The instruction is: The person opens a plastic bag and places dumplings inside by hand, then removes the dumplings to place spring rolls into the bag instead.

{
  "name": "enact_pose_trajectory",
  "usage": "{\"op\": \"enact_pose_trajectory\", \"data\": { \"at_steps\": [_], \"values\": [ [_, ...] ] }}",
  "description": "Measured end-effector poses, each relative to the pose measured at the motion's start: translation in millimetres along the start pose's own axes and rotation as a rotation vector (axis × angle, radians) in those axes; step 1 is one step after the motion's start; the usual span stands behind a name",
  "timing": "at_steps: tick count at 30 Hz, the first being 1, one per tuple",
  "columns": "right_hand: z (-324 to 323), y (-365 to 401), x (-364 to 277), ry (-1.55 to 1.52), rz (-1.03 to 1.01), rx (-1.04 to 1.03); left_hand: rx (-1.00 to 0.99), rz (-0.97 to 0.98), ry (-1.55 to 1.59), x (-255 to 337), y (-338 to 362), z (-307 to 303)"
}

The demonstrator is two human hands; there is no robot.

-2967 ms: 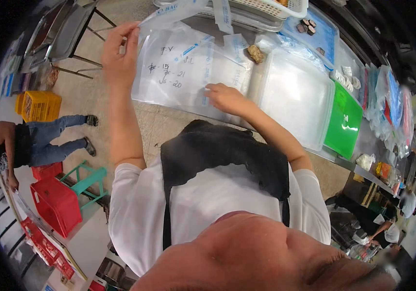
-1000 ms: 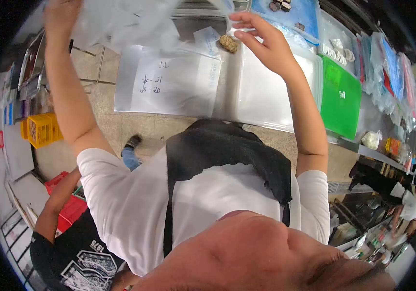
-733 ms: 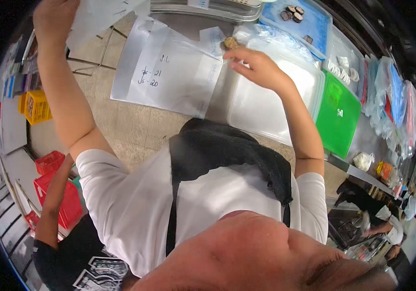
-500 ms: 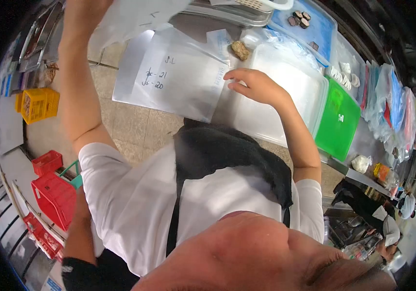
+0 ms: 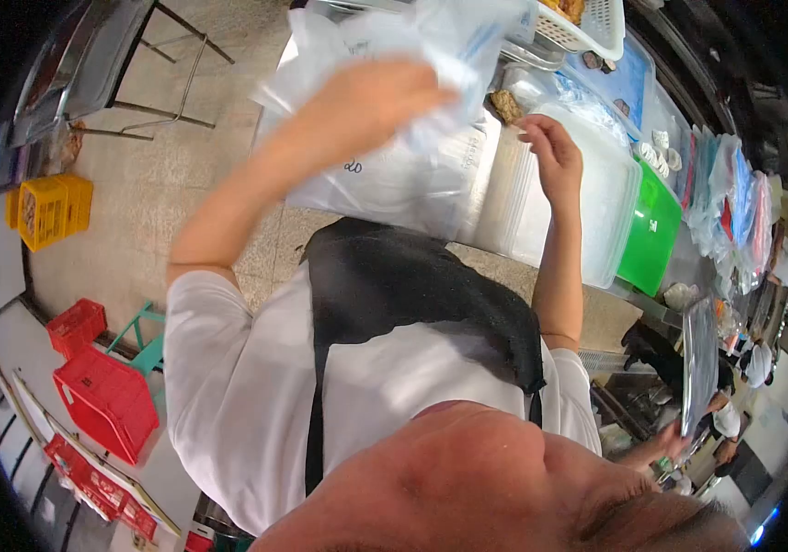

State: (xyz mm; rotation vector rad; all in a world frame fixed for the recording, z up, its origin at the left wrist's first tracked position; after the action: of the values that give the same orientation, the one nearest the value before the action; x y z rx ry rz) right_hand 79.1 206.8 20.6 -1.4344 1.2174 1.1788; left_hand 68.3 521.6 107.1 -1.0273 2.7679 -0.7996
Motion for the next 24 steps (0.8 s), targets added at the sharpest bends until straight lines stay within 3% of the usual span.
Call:
{"op": "enact_pose_trajectory", "data": {
  "at_steps": [2,5,8,9,11,12,15,17,20,24],
  "values": [
    [4,3,0,-0.118,-0.047,0.206,-0.178,-0.037,0.194,20,42,69],
    [16,19,10,0.032,-0.041,0.179,-0.363,-0.144,0.303,50,89,137],
    [59,38,8,0.3,-0.012,-0.011,-0.45,-0.204,0.425,71,100,133],
    [73,42,9,0.365,-0.061,-0.085,-0.391,-0.169,0.481,70,102,131],
    [93,46,32,0.599,-0.361,-0.139,-0.272,-0.098,0.59,66,106,126],
    [99,46,39,0.594,-0.342,-0.184,-0.201,-0.101,0.651,61,103,118],
    [107,38,60,0.654,-0.38,-0.21,-0.149,-0.231,0.594,27,118,110],
    [105,32,85,0.715,-0.353,-0.226,-0.048,-0.3,0.276,-5,137,116],
    [95,22,96,0.843,-0.315,-0.215,-0.146,-0.406,-0.113,-24,170,111],
    [70,-3,86,0.881,-0.206,-0.176,-0.258,-0.542,-0.102,-1,194,96]
  ]
}}
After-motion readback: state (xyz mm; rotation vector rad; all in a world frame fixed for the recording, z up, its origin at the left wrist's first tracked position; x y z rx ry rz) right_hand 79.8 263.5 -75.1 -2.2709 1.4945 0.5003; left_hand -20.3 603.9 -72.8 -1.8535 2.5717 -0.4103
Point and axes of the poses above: each hand's wrist, its own y-axis away from the middle knuckle, its own z-axis out of the palm, x = y × z, the point moved 1 cm from there along -y, towards the middle knuckle, and after that the axes turned 13 degrees about -y, right-handed, at the moved point
